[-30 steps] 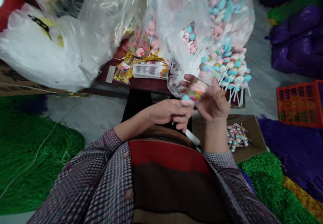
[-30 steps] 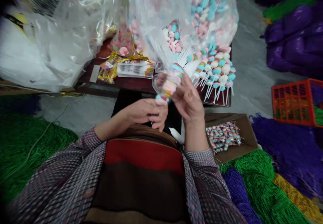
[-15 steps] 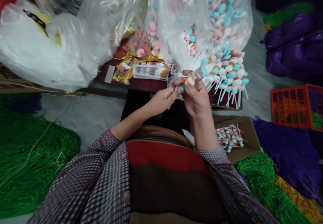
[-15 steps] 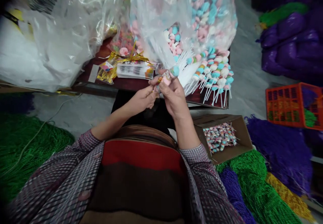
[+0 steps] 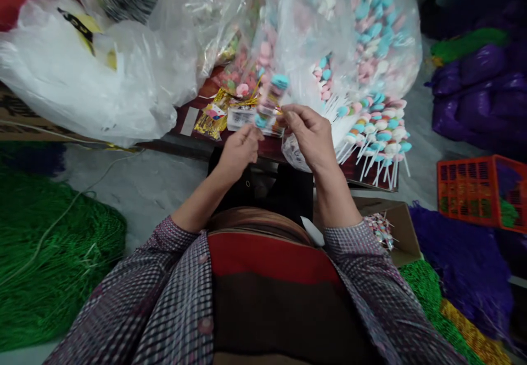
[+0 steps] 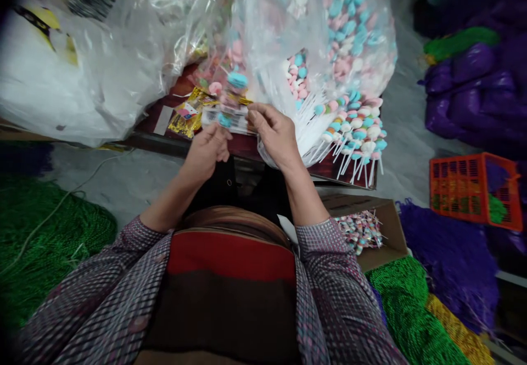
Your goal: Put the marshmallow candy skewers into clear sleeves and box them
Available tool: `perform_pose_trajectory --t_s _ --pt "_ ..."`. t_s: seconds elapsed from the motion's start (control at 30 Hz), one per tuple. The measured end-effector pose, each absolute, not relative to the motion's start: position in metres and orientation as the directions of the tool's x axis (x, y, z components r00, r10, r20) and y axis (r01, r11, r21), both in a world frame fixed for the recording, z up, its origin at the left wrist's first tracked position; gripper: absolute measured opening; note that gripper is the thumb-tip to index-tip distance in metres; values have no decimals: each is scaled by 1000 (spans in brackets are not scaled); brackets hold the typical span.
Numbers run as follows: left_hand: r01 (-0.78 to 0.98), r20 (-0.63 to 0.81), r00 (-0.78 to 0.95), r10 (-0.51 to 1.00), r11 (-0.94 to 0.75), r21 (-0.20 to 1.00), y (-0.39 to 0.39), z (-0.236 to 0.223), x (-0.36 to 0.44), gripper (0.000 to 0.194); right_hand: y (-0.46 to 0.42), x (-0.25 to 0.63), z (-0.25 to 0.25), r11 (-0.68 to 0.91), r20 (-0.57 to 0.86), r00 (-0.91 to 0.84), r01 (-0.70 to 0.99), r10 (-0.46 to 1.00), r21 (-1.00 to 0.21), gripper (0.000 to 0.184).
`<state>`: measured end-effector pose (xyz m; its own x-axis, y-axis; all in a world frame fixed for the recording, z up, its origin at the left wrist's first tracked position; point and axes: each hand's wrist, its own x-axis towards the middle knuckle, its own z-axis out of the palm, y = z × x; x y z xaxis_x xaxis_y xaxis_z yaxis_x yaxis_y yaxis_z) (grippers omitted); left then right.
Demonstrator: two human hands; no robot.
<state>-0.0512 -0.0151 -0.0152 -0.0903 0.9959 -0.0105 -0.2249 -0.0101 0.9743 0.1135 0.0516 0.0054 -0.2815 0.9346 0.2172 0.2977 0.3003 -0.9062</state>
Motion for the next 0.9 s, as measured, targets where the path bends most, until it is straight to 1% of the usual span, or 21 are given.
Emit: perform_pose_trajectory --t_s 0.03,0.1,0.2,0.27,0.33,0.43,0.6,0.77,0.9 --pt "-323 -58 -134 989 12 946 -12 -13 -58 34 63 111 6 341 231 -303 384 924 -858 36" --pt "-456 -138 -219 966 24 890 -7 -7 -68 31 83 103 4 401 226 -357 563 907 -722 29" --pt "-552 -224 -269 937 40 833 -2 2 -75 31 102 89 -4 404 123 -399 765 909 -502 25" --pt "-585 -268 -269 925 64 808 -2 4 -77 31 108 81 -9 375 94 -370 833 924 -407 27" --pt "-615 -298 -265 917 77 785 -2 3 -76 32 111 77 -13 362 115 -345 854 932 -373 30" --pt "-645 -310 -259 915 75 760 -2 -2 -75 31 116 72 -15 385 122 -367 850 922 -360 30" --pt "-640 -321 -260 911 87 763 -1 -4 -75 31 123 63 -9 388 16 -398 883 917 -265 31" --pt "-643 -311 -254 916 80 761 -1 -4 -74 30 127 60 -3 373 -39 -389 904 920 -209 34" --pt "-652 -312 -245 918 82 754 0 -6 -75 29 127 67 -4 367 5 -374 908 928 -204 33"
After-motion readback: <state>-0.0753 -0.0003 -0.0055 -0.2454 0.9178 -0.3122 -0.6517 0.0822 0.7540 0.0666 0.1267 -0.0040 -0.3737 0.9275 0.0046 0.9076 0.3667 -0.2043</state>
